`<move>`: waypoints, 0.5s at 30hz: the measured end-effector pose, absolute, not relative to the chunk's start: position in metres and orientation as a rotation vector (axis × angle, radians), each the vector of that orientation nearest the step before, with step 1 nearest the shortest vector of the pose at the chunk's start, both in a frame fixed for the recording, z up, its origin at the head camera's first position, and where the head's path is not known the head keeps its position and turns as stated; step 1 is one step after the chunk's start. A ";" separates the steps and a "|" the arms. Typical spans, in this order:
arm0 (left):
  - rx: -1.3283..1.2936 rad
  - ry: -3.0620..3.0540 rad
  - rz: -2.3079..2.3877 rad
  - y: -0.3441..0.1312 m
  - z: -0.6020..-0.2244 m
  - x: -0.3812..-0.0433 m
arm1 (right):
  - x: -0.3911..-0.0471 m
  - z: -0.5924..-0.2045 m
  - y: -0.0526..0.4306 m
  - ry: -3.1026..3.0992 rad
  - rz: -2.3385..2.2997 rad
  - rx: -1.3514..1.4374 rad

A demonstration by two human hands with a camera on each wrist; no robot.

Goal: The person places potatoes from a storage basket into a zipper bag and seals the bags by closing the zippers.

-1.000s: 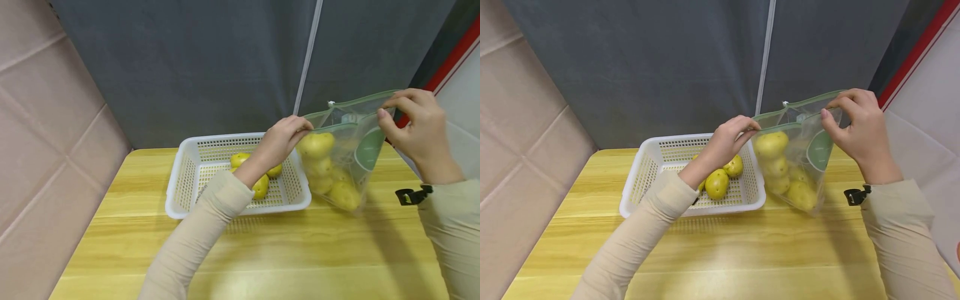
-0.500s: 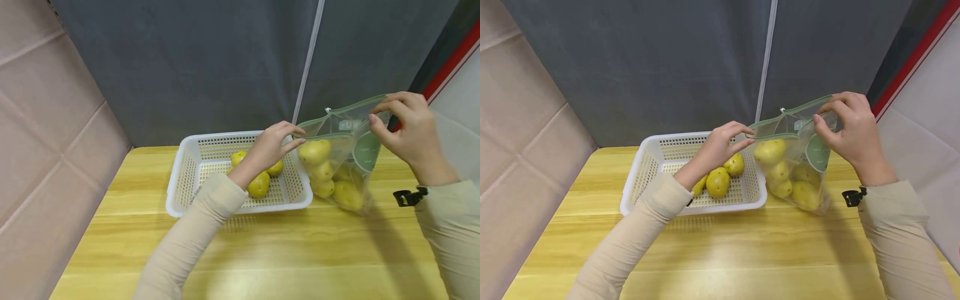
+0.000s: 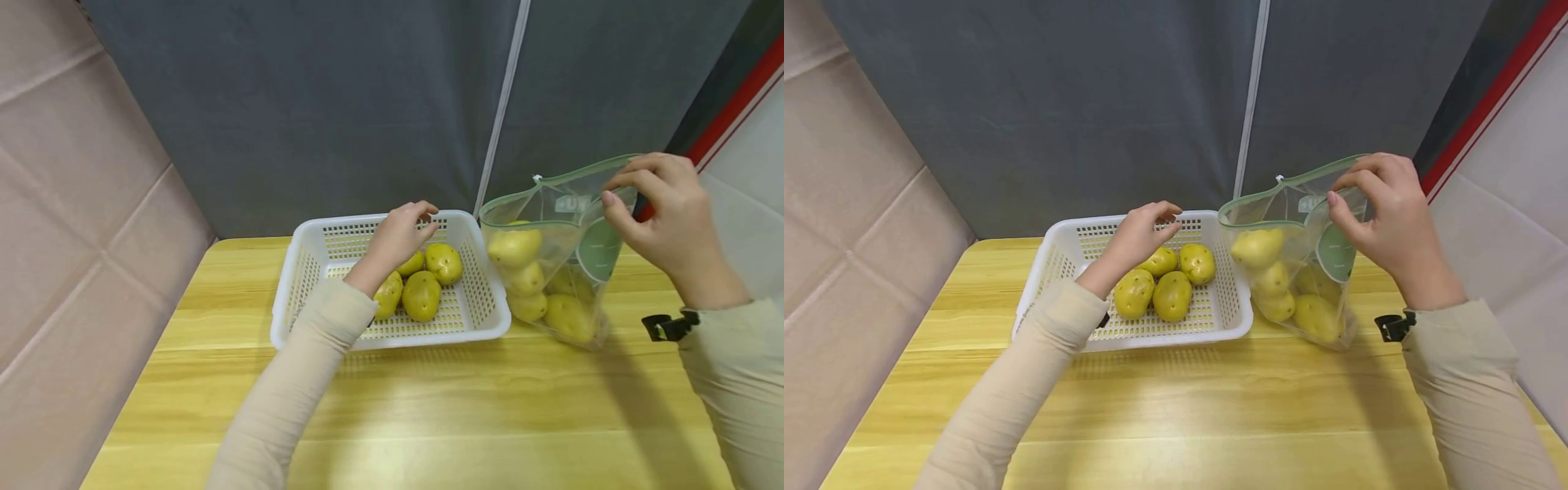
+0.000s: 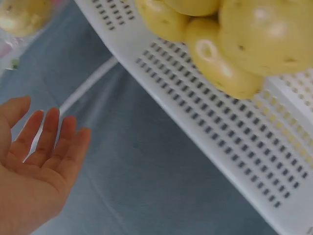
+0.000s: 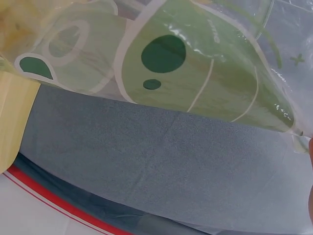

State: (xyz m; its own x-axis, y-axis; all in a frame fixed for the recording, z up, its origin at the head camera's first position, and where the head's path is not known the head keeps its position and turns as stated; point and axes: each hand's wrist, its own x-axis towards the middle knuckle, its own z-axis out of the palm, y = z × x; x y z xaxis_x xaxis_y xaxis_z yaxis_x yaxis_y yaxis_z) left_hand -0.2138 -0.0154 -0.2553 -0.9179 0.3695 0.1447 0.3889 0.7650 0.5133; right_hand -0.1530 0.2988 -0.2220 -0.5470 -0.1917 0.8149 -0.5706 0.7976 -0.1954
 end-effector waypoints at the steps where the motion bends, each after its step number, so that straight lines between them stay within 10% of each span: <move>1: -0.600 -2.933 -0.854 -0.018 -0.257 -0.215 | -0.152 -0.222 0.298 -2.130 0.563 0.566; 15: -0.586 -3.130 -0.714 -0.057 -0.283 -0.234 | -0.148 -0.224 0.294 -2.099 0.568 0.612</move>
